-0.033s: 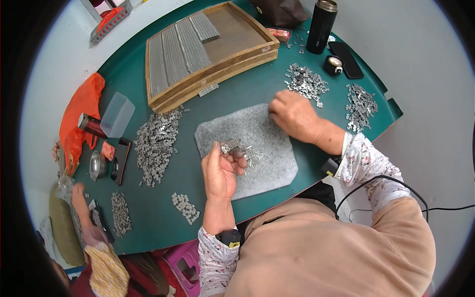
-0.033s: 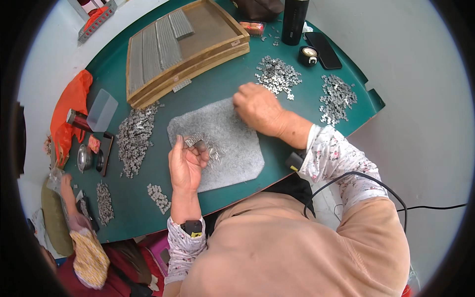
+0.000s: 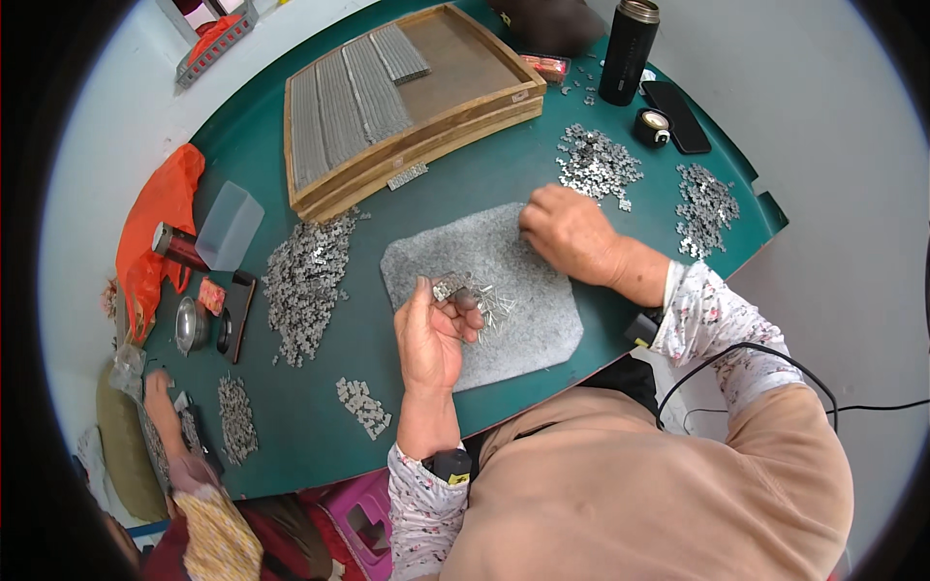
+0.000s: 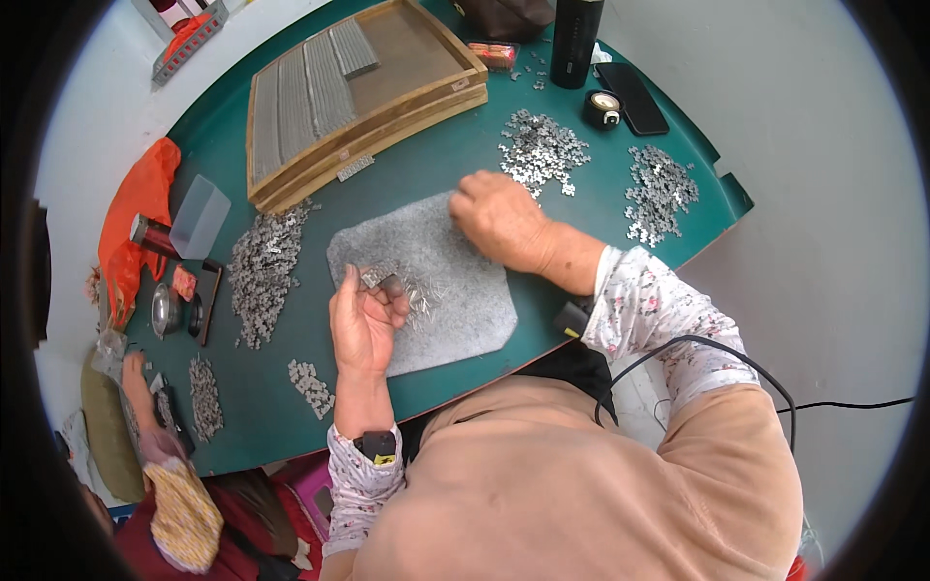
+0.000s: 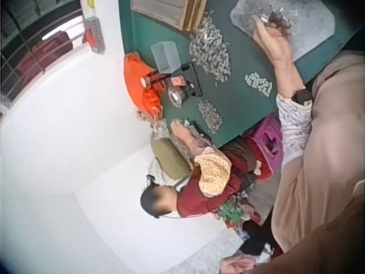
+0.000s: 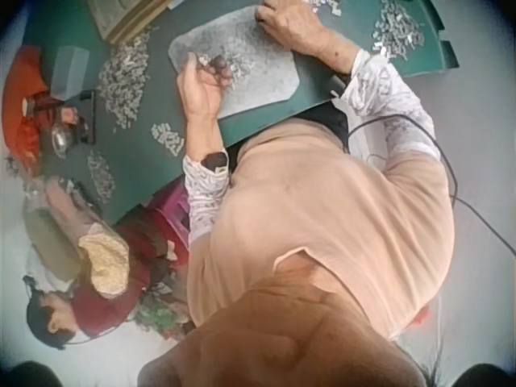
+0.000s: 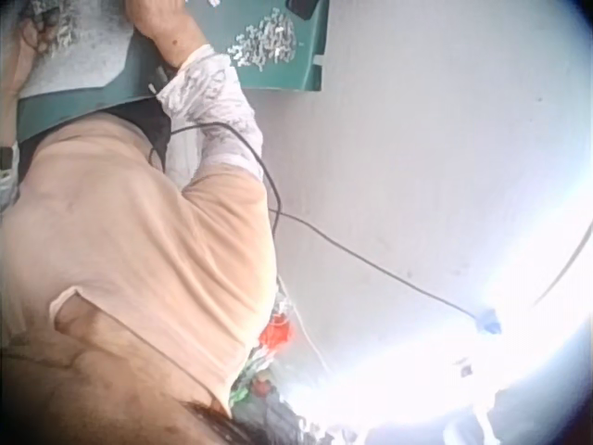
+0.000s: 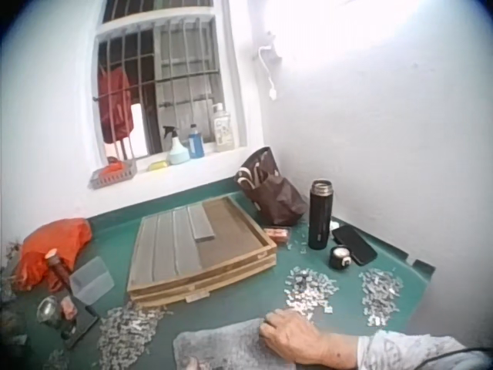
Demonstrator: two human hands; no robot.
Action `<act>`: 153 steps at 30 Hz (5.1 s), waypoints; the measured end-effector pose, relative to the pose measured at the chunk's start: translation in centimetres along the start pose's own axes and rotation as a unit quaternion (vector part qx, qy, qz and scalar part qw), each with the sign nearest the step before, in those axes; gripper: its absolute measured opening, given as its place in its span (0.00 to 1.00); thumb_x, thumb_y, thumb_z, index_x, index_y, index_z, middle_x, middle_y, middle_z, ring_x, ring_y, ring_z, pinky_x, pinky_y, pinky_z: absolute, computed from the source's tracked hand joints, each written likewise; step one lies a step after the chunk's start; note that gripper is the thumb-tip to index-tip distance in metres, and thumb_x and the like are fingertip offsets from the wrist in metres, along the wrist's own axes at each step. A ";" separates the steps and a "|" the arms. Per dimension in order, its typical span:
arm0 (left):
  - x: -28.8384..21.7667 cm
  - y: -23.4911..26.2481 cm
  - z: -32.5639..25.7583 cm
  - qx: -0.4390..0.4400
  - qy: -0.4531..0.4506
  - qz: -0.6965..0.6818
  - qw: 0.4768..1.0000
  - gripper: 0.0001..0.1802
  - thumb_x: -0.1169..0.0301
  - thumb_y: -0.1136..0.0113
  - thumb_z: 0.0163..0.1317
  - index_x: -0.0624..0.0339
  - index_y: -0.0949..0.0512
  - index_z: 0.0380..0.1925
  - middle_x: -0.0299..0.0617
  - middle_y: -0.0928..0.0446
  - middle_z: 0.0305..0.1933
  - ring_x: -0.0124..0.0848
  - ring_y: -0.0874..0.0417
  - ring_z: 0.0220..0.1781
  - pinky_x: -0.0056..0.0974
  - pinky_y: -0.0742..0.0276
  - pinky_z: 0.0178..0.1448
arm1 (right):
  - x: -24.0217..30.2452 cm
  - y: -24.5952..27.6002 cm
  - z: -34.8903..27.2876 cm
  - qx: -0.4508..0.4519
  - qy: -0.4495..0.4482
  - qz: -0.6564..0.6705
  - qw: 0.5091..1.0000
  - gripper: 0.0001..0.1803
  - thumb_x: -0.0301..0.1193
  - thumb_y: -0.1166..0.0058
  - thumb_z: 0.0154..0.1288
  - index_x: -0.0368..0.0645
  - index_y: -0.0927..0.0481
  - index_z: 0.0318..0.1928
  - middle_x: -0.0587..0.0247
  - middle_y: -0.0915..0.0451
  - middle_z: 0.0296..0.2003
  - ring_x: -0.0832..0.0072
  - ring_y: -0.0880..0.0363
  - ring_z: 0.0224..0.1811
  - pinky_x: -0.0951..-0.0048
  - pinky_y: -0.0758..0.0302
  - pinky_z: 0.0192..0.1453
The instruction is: Sorting and assembling small metal components by hand at a workstation.
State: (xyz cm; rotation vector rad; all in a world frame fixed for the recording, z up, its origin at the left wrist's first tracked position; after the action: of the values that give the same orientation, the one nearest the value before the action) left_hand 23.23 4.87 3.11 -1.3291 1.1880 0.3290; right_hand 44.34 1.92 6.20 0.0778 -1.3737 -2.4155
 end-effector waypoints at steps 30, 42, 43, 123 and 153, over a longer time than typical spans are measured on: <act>0.0 -0.3 -0.4 -0.040 -0.071 0.114 0.990 0.05 0.76 0.39 0.63 0.67 0.18 0.35 0.40 0.21 0.22 0.25 0.22 0.17 0.25 0.33 0.17 | 1.1 -0.4 -1.2 0.091 0.023 0.082 0.992 0.10 0.21 0.42 0.51 0.39 0.23 0.37 0.56 0.25 0.36 0.56 0.24 0.41 0.59 0.25 0.43; 0.4 -0.3 -0.4 -0.023 -0.090 0.162 0.982 0.04 0.75 0.39 0.63 0.65 0.20 0.35 0.39 0.23 0.23 0.24 0.24 0.17 0.25 0.34 0.18 | 2.5 -0.7 -1.2 0.085 -0.092 0.040 0.991 0.11 0.26 0.38 0.52 0.38 0.22 0.36 0.55 0.25 0.36 0.56 0.24 0.42 0.60 0.25 0.45; 0.3 -0.5 -0.5 -0.025 -0.093 0.163 0.982 0.04 0.75 0.39 0.63 0.65 0.20 0.35 0.39 0.23 0.23 0.24 0.24 0.17 0.25 0.34 0.18 | 2.7 -0.6 -1.1 0.079 -0.088 0.043 0.992 0.11 0.26 0.38 0.52 0.38 0.22 0.36 0.55 0.25 0.36 0.56 0.24 0.42 0.60 0.25 0.45; 0.1 -0.7 1.7 -0.020 -0.037 0.116 0.992 0.07 0.76 0.46 0.67 0.70 0.22 0.38 0.51 0.19 0.31 0.38 0.14 0.29 0.36 0.16 0.30 | -5.6 1.9 -2.8 0.032 -0.109 0.019 0.993 0.07 0.27 0.37 0.52 0.42 0.16 0.34 0.59 0.24 0.32 0.60 0.26 0.41 0.62 0.29 0.48; -0.7 0.1 1.9 -0.047 -0.043 0.075 0.995 0.06 0.77 0.42 0.65 0.71 0.22 0.37 0.52 0.19 0.30 0.38 0.15 0.26 0.35 0.17 0.28 | -0.9 0.7 -1.3 0.107 -0.191 0.139 0.966 0.09 0.28 0.39 0.57 0.38 0.20 0.37 0.53 0.23 0.33 0.52 0.20 0.36 0.58 0.23 0.39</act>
State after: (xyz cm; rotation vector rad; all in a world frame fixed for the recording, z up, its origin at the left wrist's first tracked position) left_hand 23.72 6.81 3.24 -1.2957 1.2159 0.5509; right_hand 45.69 0.82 5.97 -0.5181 -1.6778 -2.1093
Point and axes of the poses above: each hand's wrist, its own z-axis towards the middle knuckle, its own y-axis out of the back of the hand, x = y × z, the point moved 4 cm from there along z, towards the middle knuckle
